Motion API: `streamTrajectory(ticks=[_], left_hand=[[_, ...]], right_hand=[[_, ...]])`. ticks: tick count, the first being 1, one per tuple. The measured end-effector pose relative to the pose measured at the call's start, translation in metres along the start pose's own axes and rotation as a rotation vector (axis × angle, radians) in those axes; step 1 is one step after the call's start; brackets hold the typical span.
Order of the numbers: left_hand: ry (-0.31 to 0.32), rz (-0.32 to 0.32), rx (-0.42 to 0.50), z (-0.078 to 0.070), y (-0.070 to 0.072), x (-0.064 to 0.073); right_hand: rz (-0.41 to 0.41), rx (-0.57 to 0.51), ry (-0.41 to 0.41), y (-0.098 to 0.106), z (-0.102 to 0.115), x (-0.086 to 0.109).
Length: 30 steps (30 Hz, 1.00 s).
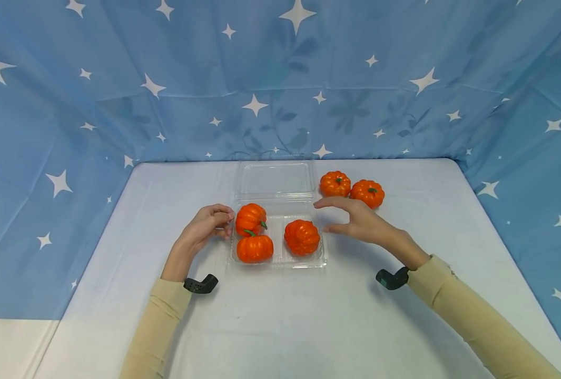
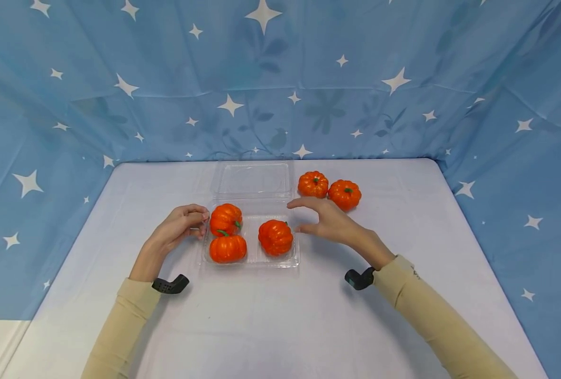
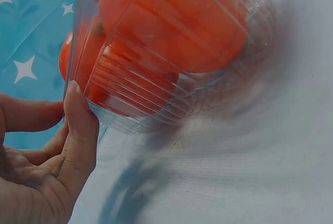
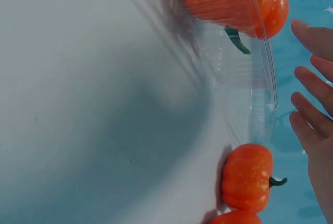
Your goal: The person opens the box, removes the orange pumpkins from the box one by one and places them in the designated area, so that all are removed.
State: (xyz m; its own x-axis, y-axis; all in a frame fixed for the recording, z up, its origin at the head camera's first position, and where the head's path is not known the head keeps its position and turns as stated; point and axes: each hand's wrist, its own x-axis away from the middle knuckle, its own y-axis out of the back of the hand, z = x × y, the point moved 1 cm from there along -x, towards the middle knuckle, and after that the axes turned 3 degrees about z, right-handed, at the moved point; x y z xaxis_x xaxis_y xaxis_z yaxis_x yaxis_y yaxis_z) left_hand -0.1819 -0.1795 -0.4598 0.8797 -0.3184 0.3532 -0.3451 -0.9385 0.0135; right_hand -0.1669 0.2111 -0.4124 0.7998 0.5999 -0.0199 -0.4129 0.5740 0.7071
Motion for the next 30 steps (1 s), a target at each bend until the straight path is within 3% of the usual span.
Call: streamTrajectory(ticks=[11, 18, 30], left_hand=[[0.002, -0.004, -0.006, 0.001, 0.001, 0.000], [-0.002, -0.003, 0.000, 0.001, 0.000, 0.001], [-0.004, -0.007, 0.019, -0.001, -0.002, 0.002]], right_hand=[[0.097, -0.004, 0.014, -0.014, 0.003, -0.013], [0.119, 0.014, 0.073, -0.023, 0.006, -0.020], [0.195, 0.066, 0.033, -0.037, 0.014, -0.033]])
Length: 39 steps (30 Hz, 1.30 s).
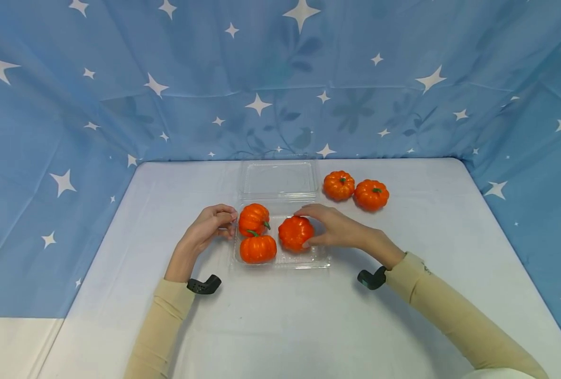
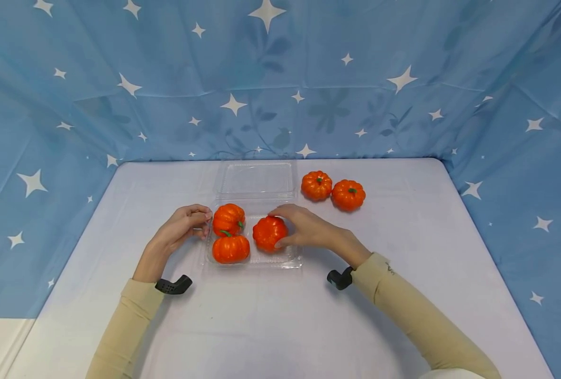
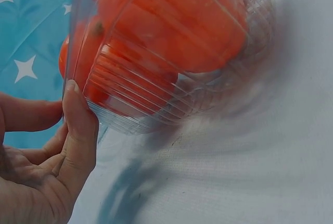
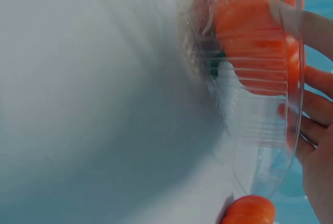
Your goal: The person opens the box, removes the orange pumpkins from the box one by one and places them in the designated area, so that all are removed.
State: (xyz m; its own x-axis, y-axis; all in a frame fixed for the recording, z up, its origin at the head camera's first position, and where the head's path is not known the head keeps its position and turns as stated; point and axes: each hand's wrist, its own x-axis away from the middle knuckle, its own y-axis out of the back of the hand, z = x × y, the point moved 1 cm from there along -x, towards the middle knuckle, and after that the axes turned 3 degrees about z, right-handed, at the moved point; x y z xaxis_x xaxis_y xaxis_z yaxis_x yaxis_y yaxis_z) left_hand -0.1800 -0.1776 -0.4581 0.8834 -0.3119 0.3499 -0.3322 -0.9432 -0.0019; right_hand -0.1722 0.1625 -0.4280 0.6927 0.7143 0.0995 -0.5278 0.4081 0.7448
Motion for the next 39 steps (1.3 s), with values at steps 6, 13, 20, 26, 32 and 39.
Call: streamTrajectory(ticks=[6, 13, 20, 26, 32, 39], left_hand=[[-0.006, 0.005, -0.017, 0.000, 0.000, 0.000], [-0.006, 0.014, -0.017, 0.000, -0.001, 0.000], [-0.011, 0.012, -0.019, 0.000, 0.000, 0.000], [-0.009, 0.000, -0.015, 0.000, 0.001, 0.000], [-0.004, -0.003, -0.002, 0.001, 0.002, 0.001], [-0.003, -0.008, -0.001, 0.001, 0.001, 0.002]], right_hand=[[0.053, 0.060, -0.041, -0.004, 0.002, -0.006], [0.079, 0.114, -0.043, -0.008, 0.007, -0.011], [0.070, 0.085, -0.063, -0.009, 0.009, -0.011], [0.028, -0.003, -0.047, -0.009, 0.010, -0.010], [-0.026, -0.022, -0.040, -0.008, 0.010, -0.008], [-0.079, -0.053, -0.004, -0.007, 0.008, -0.003]])
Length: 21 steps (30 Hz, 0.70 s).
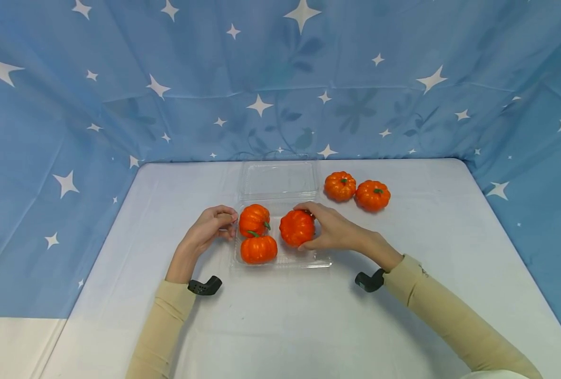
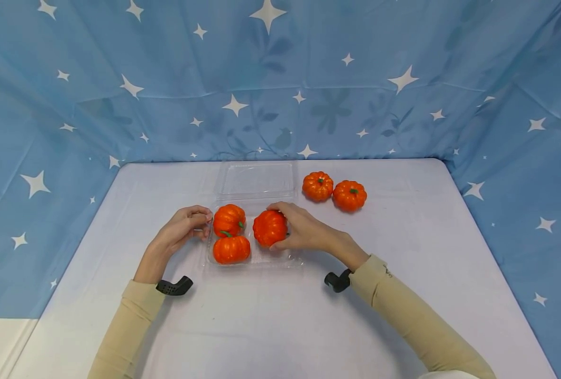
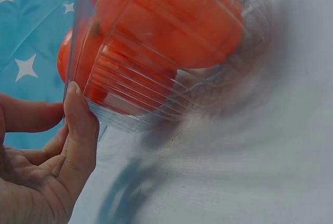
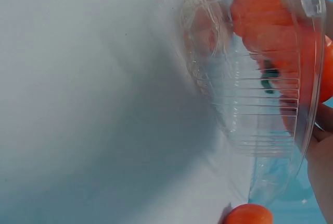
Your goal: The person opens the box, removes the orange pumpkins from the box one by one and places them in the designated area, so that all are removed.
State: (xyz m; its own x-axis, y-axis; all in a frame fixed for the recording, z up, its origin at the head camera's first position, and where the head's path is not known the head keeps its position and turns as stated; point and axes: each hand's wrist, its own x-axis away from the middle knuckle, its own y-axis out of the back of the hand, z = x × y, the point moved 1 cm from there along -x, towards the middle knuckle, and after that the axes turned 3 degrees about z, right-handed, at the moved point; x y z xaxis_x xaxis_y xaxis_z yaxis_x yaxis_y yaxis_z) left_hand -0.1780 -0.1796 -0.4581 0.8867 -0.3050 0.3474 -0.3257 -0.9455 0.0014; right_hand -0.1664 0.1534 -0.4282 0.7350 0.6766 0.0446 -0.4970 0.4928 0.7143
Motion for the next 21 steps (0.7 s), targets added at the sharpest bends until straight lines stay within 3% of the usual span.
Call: streamTrajectory(ticks=[21], left_hand=[[-0.003, 0.001, -0.015, -0.002, -0.002, 0.000]], right_hand=[[-0.091, -0.094, 0.029, 0.002, 0.001, 0.011]])
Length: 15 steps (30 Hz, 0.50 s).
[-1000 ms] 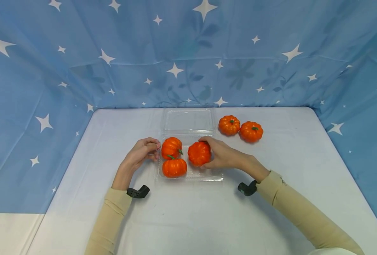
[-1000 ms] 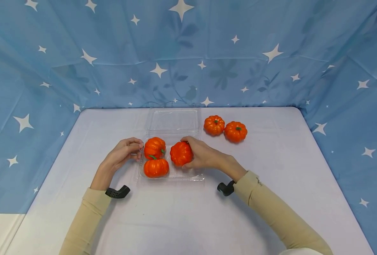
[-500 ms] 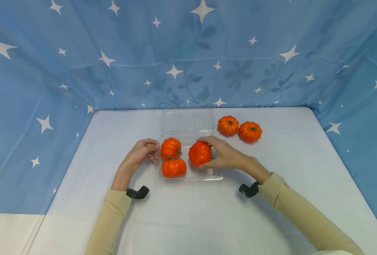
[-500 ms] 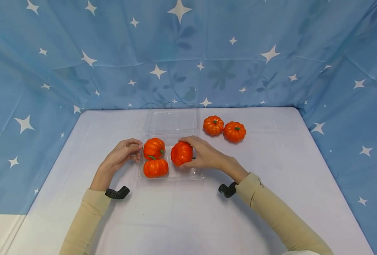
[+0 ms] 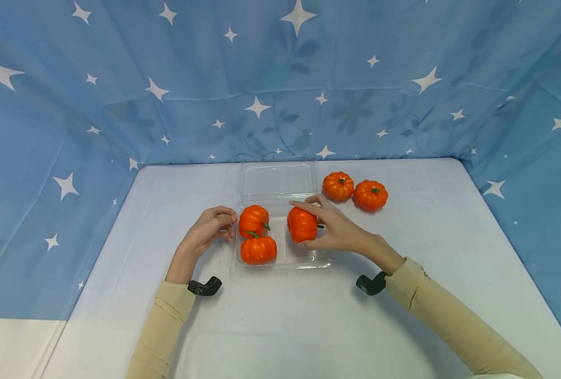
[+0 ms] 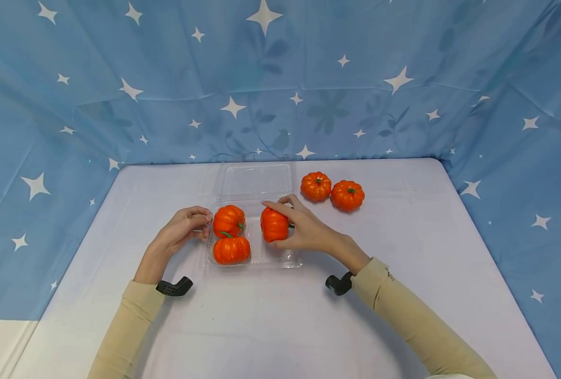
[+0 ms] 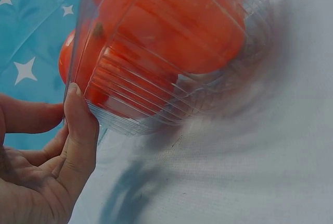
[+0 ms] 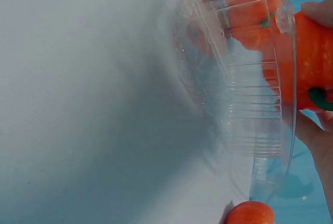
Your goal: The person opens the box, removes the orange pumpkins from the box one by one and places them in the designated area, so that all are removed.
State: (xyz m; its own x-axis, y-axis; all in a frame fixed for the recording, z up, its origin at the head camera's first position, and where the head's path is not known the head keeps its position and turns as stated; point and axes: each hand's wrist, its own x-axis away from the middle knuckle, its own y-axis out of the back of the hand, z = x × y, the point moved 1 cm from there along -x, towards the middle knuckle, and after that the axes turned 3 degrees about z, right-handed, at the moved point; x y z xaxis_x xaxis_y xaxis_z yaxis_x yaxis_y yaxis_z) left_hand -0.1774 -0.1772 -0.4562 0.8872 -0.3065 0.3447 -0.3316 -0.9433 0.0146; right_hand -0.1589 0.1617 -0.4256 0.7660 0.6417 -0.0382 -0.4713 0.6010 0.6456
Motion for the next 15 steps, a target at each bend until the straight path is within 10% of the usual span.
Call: streamTrajectory(ticks=[15], left_hand=[[0.004, 0.002, 0.001, -0.0006, 0.0003, 0.0005]], right_hand=[[-0.070, -0.005, 0.033, 0.0057, -0.0024, 0.0038]])
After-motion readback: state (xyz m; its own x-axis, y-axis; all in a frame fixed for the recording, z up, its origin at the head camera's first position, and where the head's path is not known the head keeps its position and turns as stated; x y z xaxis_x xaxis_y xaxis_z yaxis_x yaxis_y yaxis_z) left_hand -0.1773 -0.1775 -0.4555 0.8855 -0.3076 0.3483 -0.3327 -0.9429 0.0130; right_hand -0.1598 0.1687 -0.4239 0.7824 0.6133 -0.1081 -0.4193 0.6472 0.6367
